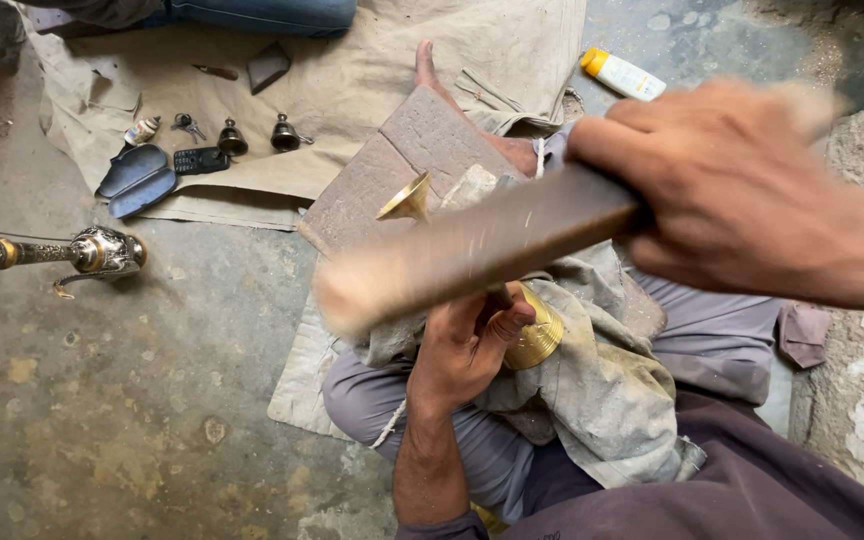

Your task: The person sits on the floor and uses a hammer and chisel to shape a brass bell. They repeatedly strike the chisel against the bell's surface to create patterns or indentations.

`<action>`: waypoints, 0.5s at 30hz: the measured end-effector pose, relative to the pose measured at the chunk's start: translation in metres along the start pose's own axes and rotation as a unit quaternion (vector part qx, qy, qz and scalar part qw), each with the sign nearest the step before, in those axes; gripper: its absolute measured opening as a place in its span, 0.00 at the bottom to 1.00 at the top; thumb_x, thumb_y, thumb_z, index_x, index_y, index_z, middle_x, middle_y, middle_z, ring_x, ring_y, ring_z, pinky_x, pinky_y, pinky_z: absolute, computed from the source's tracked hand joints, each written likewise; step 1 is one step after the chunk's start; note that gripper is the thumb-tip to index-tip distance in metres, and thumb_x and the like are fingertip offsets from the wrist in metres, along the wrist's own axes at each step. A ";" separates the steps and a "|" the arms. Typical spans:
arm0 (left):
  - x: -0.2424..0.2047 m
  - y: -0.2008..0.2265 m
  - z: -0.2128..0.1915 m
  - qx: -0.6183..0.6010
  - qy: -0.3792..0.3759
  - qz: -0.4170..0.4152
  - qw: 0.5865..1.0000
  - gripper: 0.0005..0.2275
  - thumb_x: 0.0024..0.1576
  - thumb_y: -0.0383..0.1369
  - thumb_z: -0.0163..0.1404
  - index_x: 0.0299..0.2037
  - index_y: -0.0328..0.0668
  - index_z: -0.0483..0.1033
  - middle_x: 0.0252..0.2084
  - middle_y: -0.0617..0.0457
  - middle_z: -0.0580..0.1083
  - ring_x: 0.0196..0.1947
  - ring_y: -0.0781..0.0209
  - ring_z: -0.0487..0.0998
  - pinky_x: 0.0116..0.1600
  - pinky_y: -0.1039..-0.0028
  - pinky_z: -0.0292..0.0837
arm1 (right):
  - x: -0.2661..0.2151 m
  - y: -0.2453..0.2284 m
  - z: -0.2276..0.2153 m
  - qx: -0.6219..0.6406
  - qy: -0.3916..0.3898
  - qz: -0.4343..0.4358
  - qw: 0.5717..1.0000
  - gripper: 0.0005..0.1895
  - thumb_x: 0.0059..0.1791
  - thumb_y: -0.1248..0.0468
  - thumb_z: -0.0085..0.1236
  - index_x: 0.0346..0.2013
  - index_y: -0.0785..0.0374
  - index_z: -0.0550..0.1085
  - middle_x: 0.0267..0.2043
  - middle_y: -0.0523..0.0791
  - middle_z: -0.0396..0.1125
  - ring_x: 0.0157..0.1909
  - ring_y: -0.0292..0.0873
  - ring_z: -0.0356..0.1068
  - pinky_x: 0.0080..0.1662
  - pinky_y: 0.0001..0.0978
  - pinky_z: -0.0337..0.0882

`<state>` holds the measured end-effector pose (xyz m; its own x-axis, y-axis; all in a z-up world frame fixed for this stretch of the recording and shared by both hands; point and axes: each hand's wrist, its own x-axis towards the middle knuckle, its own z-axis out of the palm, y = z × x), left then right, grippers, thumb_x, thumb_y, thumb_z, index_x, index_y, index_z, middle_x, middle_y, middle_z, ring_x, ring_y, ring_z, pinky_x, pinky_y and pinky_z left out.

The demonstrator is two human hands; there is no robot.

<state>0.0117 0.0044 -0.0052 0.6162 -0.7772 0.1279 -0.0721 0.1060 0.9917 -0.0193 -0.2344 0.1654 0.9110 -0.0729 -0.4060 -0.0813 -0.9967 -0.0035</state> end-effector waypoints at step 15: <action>-0.004 0.007 0.000 -0.115 0.120 -0.013 0.986 0.14 0.64 0.32 0.56 0.57 0.40 0.69 0.36 0.54 0.80 0.32 0.72 0.79 0.34 0.82 0.76 | -0.018 0.028 0.028 0.038 0.088 0.040 0.995 0.22 0.42 0.60 0.64 0.49 0.59 0.71 0.38 0.46 0.73 0.37 0.48 0.74 0.42 0.44 0.73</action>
<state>0.0085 0.0082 0.0013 0.7847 -0.6159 0.0700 0.1087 0.2479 0.9627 -0.0492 -0.2600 0.1466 0.9566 -0.1629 -0.2415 -0.1798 -0.9825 -0.0493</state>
